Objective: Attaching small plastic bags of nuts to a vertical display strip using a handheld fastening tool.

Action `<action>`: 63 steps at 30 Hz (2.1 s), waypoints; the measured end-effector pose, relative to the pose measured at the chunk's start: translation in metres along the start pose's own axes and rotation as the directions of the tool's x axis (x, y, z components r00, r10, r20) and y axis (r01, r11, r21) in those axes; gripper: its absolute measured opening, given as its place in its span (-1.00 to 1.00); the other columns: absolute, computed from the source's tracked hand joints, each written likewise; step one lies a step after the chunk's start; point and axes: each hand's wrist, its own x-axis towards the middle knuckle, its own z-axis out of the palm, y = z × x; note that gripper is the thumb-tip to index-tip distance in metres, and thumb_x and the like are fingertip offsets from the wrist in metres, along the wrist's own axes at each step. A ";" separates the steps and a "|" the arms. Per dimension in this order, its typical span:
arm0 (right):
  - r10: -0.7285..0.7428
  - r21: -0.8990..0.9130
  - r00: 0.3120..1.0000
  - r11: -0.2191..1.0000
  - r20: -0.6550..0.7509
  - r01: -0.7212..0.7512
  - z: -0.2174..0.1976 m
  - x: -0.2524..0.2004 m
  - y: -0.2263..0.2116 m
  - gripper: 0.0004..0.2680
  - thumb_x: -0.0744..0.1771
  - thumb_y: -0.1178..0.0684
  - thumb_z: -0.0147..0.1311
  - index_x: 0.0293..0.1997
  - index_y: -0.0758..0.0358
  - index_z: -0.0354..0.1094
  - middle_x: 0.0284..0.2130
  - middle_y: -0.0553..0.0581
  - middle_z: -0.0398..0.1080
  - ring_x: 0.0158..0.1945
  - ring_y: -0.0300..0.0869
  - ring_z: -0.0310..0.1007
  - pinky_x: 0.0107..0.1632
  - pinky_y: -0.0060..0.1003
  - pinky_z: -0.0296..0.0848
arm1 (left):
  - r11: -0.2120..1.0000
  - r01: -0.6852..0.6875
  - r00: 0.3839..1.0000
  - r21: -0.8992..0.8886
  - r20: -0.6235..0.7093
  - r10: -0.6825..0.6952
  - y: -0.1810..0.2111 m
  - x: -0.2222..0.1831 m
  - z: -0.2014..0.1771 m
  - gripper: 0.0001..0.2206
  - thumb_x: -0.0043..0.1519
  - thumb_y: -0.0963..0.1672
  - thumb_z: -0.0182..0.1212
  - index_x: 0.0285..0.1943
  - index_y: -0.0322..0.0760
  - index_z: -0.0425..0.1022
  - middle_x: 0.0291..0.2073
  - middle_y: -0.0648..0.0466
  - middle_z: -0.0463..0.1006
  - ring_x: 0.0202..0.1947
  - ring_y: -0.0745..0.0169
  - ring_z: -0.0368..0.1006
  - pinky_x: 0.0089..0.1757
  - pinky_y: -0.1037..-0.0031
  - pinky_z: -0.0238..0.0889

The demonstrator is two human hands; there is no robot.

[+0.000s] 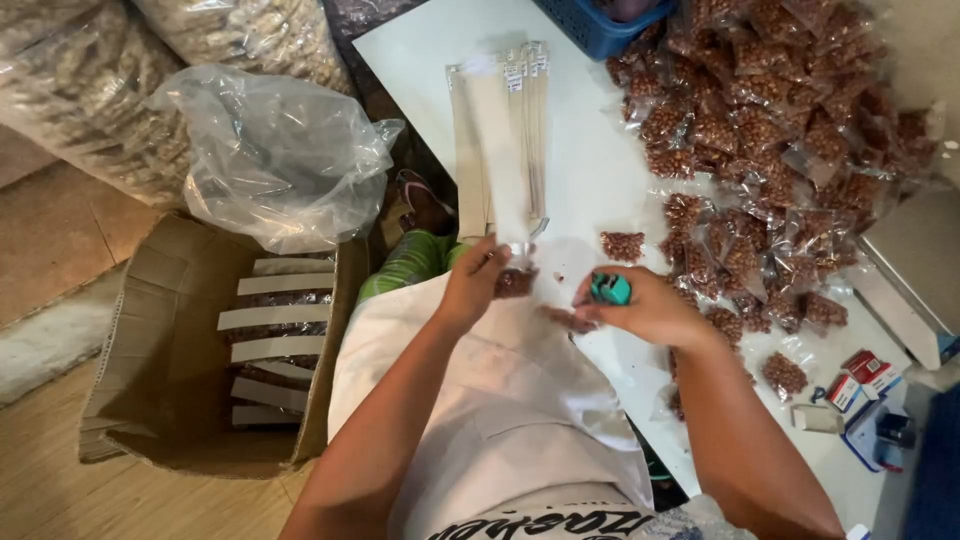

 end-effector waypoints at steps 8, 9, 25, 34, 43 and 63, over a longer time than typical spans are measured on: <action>-0.157 0.051 0.925 0.981 -0.345 0.186 0.023 0.054 0.018 -0.79 0.17 0.07 0.50 -0.27 0.13 0.51 -0.47 0.00 0.52 -0.35 -0.30 0.49 -0.16 -0.41 0.46 | 0.939 -0.285 0.954 0.192 0.151 0.258 -0.005 -0.022 0.018 -0.70 0.38 -0.03 0.09 0.06 -0.31 0.57 -0.37 -0.08 0.51 -0.31 0.17 0.44 -0.17 0.28 0.39; -0.127 0.124 0.921 0.975 -0.369 0.184 0.023 0.053 0.015 -0.75 0.15 0.07 0.54 -0.28 0.18 0.48 -0.49 0.02 0.51 -0.38 -0.31 0.47 -0.20 -0.41 0.47 | 0.922 -0.305 0.950 0.239 0.146 0.276 -0.003 -0.024 0.020 -0.72 0.40 0.01 0.12 -0.02 -0.24 0.58 -0.62 0.02 0.48 -0.57 0.28 0.46 -0.44 0.46 0.47; 0.443 0.817 0.749 0.532 -0.493 0.222 0.046 0.076 -0.081 -0.67 0.23 -0.28 0.17 -0.44 0.23 0.35 -0.62 0.06 0.23 -0.57 -0.18 0.28 -0.51 -0.35 0.28 | 0.242 -0.575 0.641 0.781 0.247 0.727 -0.002 -0.029 0.031 -0.60 0.41 -0.09 -0.06 0.46 -0.01 0.32 -0.45 -0.17 0.64 -0.38 -0.11 0.61 -0.29 0.22 0.50; 0.517 0.915 0.755 0.217 -0.402 0.339 0.058 0.116 0.028 -0.71 0.25 -0.22 0.10 -0.67 -0.02 0.15 -0.77 -0.02 0.16 -0.69 -0.21 0.16 -0.58 -0.30 0.18 | 0.498 -0.368 0.906 0.785 0.182 0.383 0.006 -0.052 0.035 -0.53 0.38 -0.08 -0.04 0.51 0.20 0.19 -0.22 -0.31 0.65 -0.12 -0.37 0.57 -0.03 -0.01 0.45; 0.149 -0.808 0.863 0.306 -0.482 -0.504 0.000 0.060 0.169 -0.55 0.23 0.05 0.24 0.25 0.15 0.20 0.16 0.26 0.24 -0.03 0.18 0.58 -0.05 0.06 0.58 | 0.956 -0.108 0.983 0.272 -0.112 0.143 -0.015 -0.011 -0.027 -0.84 0.26 -0.07 0.36 -0.18 -0.24 0.58 -0.54 0.04 0.61 -0.59 0.31 0.47 -0.54 0.35 0.47; -0.165 0.073 0.887 0.973 -0.430 0.217 0.025 0.052 0.025 -0.88 0.24 0.13 0.38 -0.24 0.13 0.52 -0.47 0.02 0.51 -0.34 -0.30 0.46 -0.14 -0.38 0.44 | 0.888 -0.319 0.947 0.331 0.084 0.309 0.021 -0.037 0.034 -0.77 0.39 -0.03 0.17 0.02 -0.21 0.63 -0.28 0.04 0.64 -0.15 0.40 0.46 0.01 0.25 0.41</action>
